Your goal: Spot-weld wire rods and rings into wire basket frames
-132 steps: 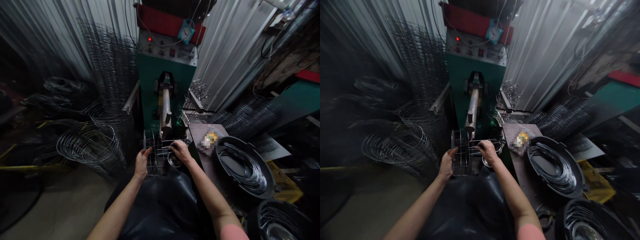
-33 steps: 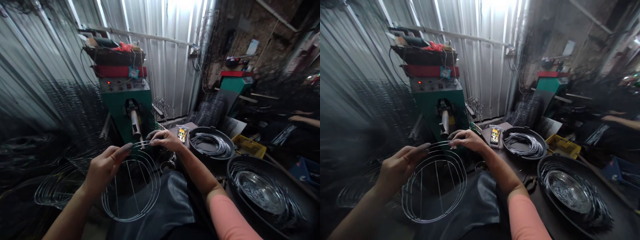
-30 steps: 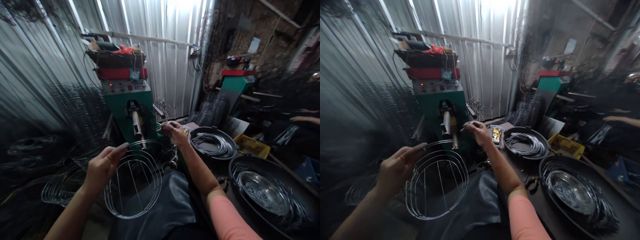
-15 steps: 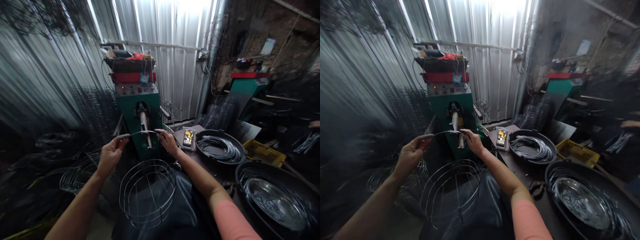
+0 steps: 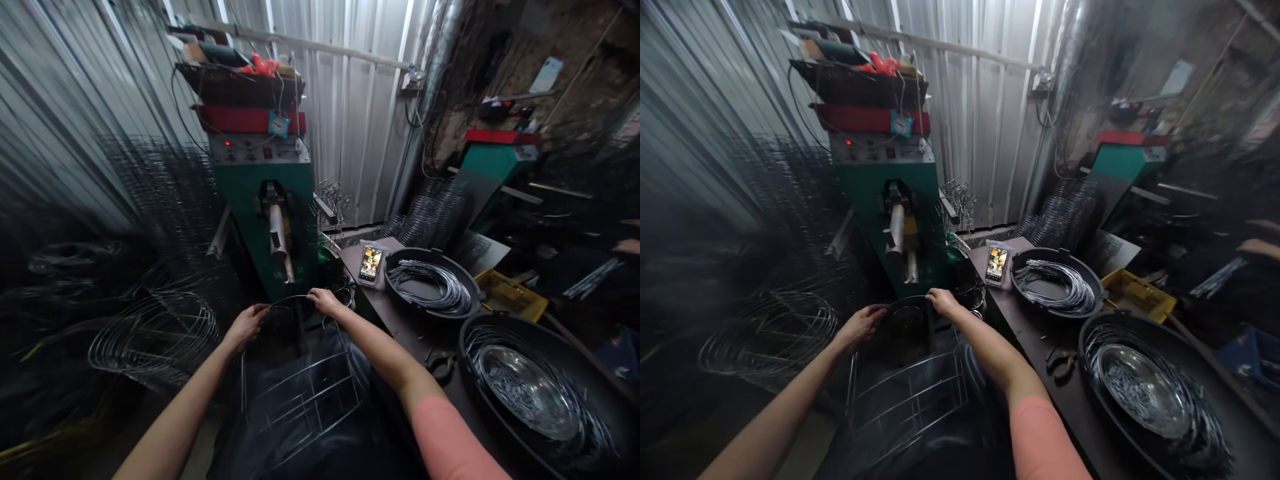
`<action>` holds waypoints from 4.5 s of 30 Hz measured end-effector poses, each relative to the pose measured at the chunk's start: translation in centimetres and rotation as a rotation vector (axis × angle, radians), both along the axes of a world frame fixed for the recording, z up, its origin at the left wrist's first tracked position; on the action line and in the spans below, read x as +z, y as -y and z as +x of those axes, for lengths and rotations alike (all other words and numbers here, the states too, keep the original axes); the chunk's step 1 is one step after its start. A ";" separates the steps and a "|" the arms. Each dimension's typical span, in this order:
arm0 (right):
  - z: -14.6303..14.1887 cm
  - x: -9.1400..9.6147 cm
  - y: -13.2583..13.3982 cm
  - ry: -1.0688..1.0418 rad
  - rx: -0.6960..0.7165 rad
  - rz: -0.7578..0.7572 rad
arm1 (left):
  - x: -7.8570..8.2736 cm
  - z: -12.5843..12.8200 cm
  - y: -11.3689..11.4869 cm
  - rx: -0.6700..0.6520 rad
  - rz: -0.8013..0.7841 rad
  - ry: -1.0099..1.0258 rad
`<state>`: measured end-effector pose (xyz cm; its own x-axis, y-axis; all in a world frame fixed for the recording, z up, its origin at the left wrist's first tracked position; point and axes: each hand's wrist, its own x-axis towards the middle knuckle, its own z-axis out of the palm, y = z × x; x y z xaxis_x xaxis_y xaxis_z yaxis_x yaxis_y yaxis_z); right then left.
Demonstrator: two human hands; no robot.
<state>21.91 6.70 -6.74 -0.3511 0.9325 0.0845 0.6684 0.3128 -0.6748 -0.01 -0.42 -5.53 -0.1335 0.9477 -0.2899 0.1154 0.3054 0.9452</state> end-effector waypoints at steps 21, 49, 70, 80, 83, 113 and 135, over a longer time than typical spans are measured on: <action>-0.1 0.8 0.6 0.263 0.028 0.015 | -2.8 -1.6 -2.0 -0.181 0.342 -0.574; -0.7 1.6 -3.7 0.181 0.031 0.129 | 1.1 -2.0 -7.2 -0.353 0.469 -0.642; -0.5 3.0 -4.7 0.171 0.075 0.028 | 1.3 -2.0 -8.6 -0.380 0.356 -0.574; -0.6 3.3 -4.5 0.196 0.084 0.014 | 2.1 -1.9 -8.6 -0.388 0.282 -0.605; -0.7 3.4 -4.5 0.214 0.071 0.009 | 2.2 -1.9 -8.7 -0.385 0.277 -0.612; -1.0 3.4 -4.2 0.096 -0.023 -0.126 | 3.2 -2.1 -9.2 -0.399 0.092 -0.601; 1.5 -0.8 1.3 -0.504 -0.101 -0.572 | 5.1 -0.5 -6.6 -0.453 0.120 -0.709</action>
<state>23.45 5.37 -7.55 -0.3093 0.9045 -0.2937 0.2440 -0.2230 -0.9438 -0.49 6.15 -0.47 0.1542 0.9724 -0.1749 0.7795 -0.0110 0.6262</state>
